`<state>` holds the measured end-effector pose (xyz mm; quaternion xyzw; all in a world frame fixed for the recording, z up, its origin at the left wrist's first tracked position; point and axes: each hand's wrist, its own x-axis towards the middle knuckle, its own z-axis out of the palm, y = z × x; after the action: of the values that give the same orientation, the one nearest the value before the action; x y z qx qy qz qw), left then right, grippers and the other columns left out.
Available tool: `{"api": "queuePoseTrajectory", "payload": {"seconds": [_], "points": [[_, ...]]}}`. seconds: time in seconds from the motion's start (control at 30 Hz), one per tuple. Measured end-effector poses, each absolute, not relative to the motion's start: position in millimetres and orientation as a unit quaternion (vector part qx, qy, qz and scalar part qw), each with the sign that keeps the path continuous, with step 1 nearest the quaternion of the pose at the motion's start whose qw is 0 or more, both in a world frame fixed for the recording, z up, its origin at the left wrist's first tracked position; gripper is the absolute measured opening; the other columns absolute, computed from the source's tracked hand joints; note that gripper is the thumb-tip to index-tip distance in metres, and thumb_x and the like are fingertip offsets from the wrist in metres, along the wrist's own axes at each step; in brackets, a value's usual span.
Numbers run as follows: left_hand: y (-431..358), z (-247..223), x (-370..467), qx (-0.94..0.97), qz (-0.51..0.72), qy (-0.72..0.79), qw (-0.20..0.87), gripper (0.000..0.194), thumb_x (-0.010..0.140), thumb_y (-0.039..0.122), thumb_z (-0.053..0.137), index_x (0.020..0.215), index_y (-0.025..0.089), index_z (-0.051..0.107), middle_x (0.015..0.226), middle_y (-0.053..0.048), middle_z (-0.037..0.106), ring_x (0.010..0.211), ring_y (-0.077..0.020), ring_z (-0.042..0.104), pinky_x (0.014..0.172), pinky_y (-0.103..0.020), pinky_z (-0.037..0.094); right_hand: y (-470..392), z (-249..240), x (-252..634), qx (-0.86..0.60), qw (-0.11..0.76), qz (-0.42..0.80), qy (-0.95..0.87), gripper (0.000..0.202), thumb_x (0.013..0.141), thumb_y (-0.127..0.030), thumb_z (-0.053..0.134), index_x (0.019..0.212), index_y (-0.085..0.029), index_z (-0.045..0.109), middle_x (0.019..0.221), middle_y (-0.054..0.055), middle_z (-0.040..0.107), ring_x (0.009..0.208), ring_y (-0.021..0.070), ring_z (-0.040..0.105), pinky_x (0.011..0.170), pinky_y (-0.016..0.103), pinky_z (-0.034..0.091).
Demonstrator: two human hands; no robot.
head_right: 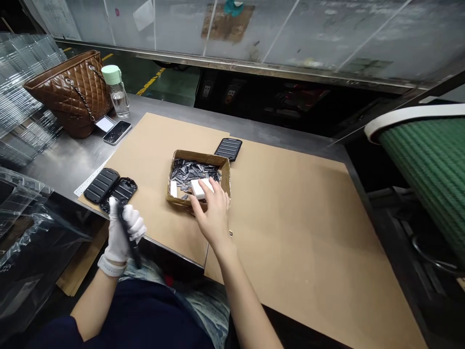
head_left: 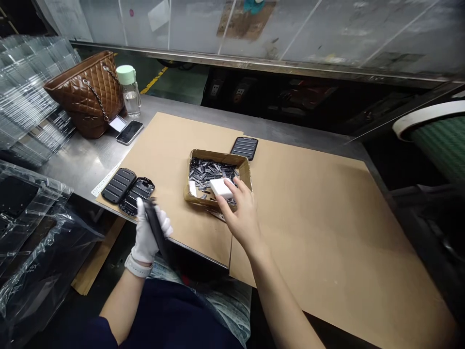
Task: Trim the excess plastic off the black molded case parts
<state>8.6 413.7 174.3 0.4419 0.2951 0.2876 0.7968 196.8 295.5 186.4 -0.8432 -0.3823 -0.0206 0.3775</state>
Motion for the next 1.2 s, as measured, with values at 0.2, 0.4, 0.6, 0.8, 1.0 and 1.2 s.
{"api": "queuePoseTrajectory", "payload": {"seconds": [0.2, 0.4, 0.6, 0.8, 1.0, 1.2], "points": [[400.3, 185.5, 17.5, 0.129, 0.309, 0.155, 0.929, 0.032, 0.087, 0.049, 0.049, 0.071, 0.022, 0.046, 0.048, 0.011, 0.012, 0.035, -0.0052, 0.005, 0.025, -0.012, 0.009, 259.6, 190.0, 156.0, -0.813, 0.481, 0.026, -0.326, 0.044, 0.090, -0.046, 0.049, 0.127, -0.023, 0.054, 0.131, 0.012, 0.057, 0.127, 0.0258, 0.049, 0.107, 0.049, 0.039], [385.7, 198.3, 27.5, 0.128, 0.256, 0.137, 0.948, 0.024, 0.085, 0.041, 0.055, 0.076, 0.020, 0.048, 0.051, 0.009, 0.021, 0.038, -0.0048, 0.020, 0.030, -0.010, 0.023, 227.1, 183.8, 123.7, -0.781, 0.551, 0.119, -0.268, 0.043, 0.090, -0.049, 0.048, 0.124, -0.023, 0.056, 0.123, 0.011, 0.063, 0.120, 0.0254, 0.056, 0.103, 0.046, 0.043], [371.2, 199.1, 37.2, 0.471, 0.287, 0.291, 0.782, 0.024, 0.083, 0.043, 0.059, 0.099, 0.024, 0.060, 0.086, -0.002, 0.065, 0.071, -0.0139, 0.062, 0.066, -0.027, 0.055, 233.6, 184.9, 88.6, -0.640, 0.636, 0.295, -0.314, 0.042, 0.084, -0.054, 0.058, 0.113, -0.022, 0.063, 0.102, 0.008, 0.070, 0.096, 0.0226, 0.066, 0.088, 0.037, 0.053], [349.3, 198.9, 31.8, 0.683, 0.253, 0.229, 0.645, 0.060, 0.074, 0.045, 0.069, 0.125, 0.020, 0.052, 0.126, -0.012, 0.061, 0.118, -0.0298, 0.057, 0.097, -0.040, 0.051, 255.4, 189.6, 86.2, -0.560, 0.732, 0.338, -0.191, 0.043, 0.074, -0.061, 0.065, 0.090, -0.022, 0.061, 0.078, 0.003, 0.068, 0.066, 0.0186, 0.065, 0.064, 0.032, 0.057], [350.3, 199.6, 31.1, 0.701, 0.246, 0.214, 0.634, 0.052, 0.078, 0.043, 0.066, 0.122, 0.019, 0.054, 0.124, -0.012, 0.063, 0.118, -0.0297, 0.057, 0.102, -0.041, 0.047, 248.0, 191.9, 92.3, -0.467, 0.745, 0.424, -0.217, 0.043, 0.075, -0.060, 0.066, 0.096, -0.023, 0.058, 0.072, 0.001, 0.068, 0.061, 0.0186, 0.067, 0.062, 0.034, 0.057], [350.3, 195.0, 34.3, 0.694, 0.234, 0.218, 0.644, 0.049, 0.081, 0.040, 0.063, 0.123, 0.017, 0.053, 0.124, -0.014, 0.062, 0.117, -0.0287, 0.058, 0.105, -0.043, 0.043, 245.9, 194.3, 98.3, -0.476, 0.729, 0.421, -0.255, 0.041, 0.076, -0.060, 0.064, 0.090, -0.022, 0.061, 0.075, 0.002, 0.069, 0.063, 0.0172, 0.067, 0.064, 0.032, 0.057]]}}
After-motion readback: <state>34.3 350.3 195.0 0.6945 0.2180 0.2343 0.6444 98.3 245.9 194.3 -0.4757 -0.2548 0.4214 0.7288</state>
